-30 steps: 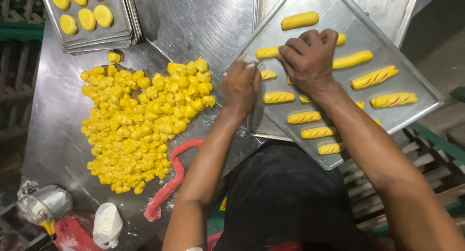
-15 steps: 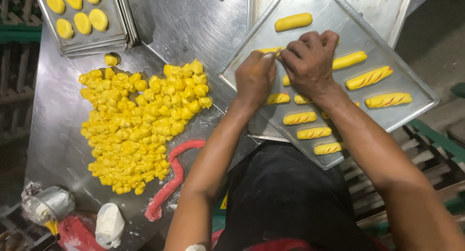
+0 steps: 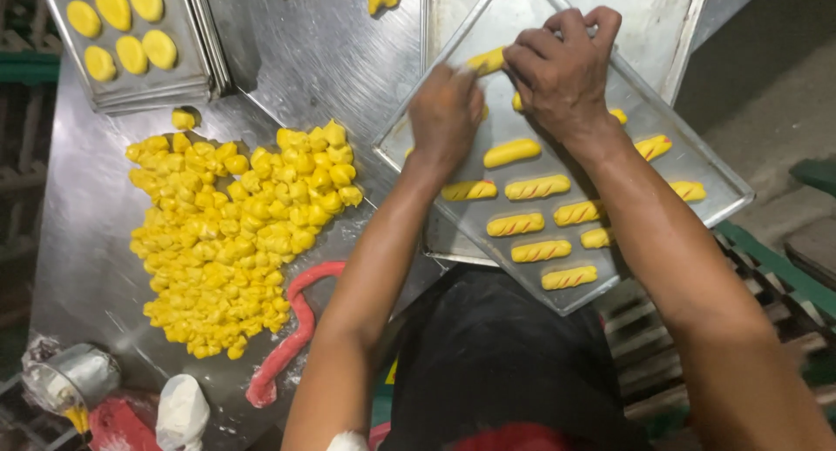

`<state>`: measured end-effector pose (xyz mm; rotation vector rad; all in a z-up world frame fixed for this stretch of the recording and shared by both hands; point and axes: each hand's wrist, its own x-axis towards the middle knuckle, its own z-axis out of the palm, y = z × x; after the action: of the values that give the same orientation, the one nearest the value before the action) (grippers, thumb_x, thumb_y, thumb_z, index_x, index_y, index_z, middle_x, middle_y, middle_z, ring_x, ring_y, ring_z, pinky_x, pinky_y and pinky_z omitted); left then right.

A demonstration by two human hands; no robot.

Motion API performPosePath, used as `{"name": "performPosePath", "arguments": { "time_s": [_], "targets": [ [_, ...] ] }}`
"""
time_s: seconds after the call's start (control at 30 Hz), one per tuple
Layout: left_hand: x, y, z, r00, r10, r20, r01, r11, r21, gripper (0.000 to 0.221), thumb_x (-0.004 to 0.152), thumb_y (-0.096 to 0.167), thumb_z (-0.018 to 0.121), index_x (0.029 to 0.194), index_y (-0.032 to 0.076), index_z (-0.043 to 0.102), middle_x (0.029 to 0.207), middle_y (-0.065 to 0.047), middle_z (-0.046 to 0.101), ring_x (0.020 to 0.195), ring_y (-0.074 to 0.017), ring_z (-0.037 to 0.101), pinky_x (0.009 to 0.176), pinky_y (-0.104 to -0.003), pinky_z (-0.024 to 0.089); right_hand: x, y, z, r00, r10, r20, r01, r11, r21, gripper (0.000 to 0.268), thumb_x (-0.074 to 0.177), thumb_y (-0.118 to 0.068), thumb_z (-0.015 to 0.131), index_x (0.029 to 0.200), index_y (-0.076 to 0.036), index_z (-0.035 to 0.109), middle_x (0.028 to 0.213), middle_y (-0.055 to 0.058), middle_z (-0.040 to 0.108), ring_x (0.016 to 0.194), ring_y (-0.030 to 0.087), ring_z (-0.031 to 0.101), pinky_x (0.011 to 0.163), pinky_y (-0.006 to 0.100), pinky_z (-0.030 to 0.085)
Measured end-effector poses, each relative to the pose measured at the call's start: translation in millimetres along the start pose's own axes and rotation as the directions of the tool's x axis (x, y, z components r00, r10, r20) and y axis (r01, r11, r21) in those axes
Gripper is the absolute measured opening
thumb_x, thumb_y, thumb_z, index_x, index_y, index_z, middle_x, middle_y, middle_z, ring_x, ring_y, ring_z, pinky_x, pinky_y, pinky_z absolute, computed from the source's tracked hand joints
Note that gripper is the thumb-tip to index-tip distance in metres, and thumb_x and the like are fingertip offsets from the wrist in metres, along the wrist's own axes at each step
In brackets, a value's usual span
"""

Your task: Shaping multicolored dough into rolls, arranging them on a tray, and applying a wash with a brush.

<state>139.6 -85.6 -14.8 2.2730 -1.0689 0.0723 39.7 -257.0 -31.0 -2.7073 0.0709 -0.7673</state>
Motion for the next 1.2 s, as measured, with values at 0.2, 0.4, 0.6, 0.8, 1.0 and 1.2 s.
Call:
{"name": "performPosePath", "arguments": {
  "time_s": [0.2, 0.4, 0.6, 0.8, 1.0, 1.2],
  "targets": [
    [6.6, 13.8, 11.1, 0.999, -0.049, 0.001, 0.049, 0.998, -0.045, 0.009, 0.087, 0.009, 0.071, 0.096, 0.008, 0.070, 0.086, -0.011, 0.062, 0.078, -0.0330, 0.065, 0.069, -0.046, 0.052, -0.4, 6.9, -9.8, 1.000, -0.005, -0.026, 0.006, 0.999, 0.034, 0.015, 0.090, -0.018, 0.079, 0.103, -0.012, 0.073, 0.107, -0.004, 0.069, 0.108, 0.020, 0.057, 0.099, 0.046, 0.033],
    [1.1, 19.4, 7.7, 0.998, -0.057, 0.017, 0.057, 0.998, 0.000, 0.011, 0.085, 0.010, 0.073, 0.096, 0.008, 0.071, 0.086, -0.012, 0.062, 0.077, -0.0342, 0.065, 0.067, -0.047, 0.052, 0.9, 13.1, -14.9, 1.000, -0.009, -0.028, 0.010, 0.999, 0.032, 0.012, 0.091, -0.017, 0.079, 0.100, -0.013, 0.073, 0.105, -0.005, 0.070, 0.107, 0.019, 0.057, 0.099, 0.046, 0.033],
    [8.4, 24.8, 27.2, 0.998, -0.063, 0.026, 0.063, 0.998, -0.018, 0.009, 0.089, 0.010, 0.073, 0.099, 0.009, 0.071, 0.088, -0.012, 0.062, 0.080, -0.0341, 0.066, 0.070, -0.046, 0.053, -8.4, 18.4, -7.2, 1.000, 0.024, -0.001, -0.024, 0.999, 0.027, 0.010, 0.090, -0.018, 0.079, 0.096, -0.013, 0.072, 0.103, -0.007, 0.071, 0.106, 0.018, 0.058, 0.100, 0.046, 0.032],
    [-22.5, 47.9, -4.5, 0.995, -0.037, 0.091, 0.039, 0.999, -0.018, 0.014, 0.086, 0.010, 0.071, 0.100, 0.008, 0.069, 0.088, -0.012, 0.062, 0.079, -0.0340, 0.066, 0.069, -0.046, 0.053, -37.0, 26.4, -40.2, 0.998, 0.044, 0.047, -0.046, 0.998, 0.049, 0.010, 0.096, -0.020, 0.080, 0.101, -0.014, 0.074, 0.106, -0.006, 0.071, 0.108, 0.018, 0.059, 0.100, 0.044, 0.034],
    [-30.7, 65.5, 20.5, 0.997, -0.027, 0.069, 0.035, 0.992, -0.125, 0.010, 0.090, 0.008, 0.072, 0.099, 0.007, 0.067, 0.090, -0.012, 0.062, 0.079, -0.0338, 0.065, 0.069, -0.046, 0.053, -49.1, 20.5, -47.9, 0.995, 0.006, 0.098, -0.011, 0.998, 0.054, 0.018, 0.097, -0.029, 0.084, 0.103, -0.015, 0.075, 0.107, -0.005, 0.072, 0.105, 0.020, 0.061, 0.101, 0.044, 0.036],
    [-36.5, 76.7, 14.1, 0.994, -0.059, 0.094, 0.064, 0.997, -0.051, 0.012, 0.086, 0.009, 0.072, 0.096, 0.007, 0.067, 0.086, -0.012, 0.060, 0.075, -0.0339, 0.064, 0.065, -0.046, 0.052, -63.8, 28.0, -50.5, 0.997, 0.012, 0.073, -0.016, 0.998, 0.052, 0.016, 0.098, -0.025, 0.083, 0.106, -0.014, 0.075, 0.109, -0.005, 0.072, 0.107, 0.019, 0.062, 0.101, 0.043, 0.036]
  ]
}}
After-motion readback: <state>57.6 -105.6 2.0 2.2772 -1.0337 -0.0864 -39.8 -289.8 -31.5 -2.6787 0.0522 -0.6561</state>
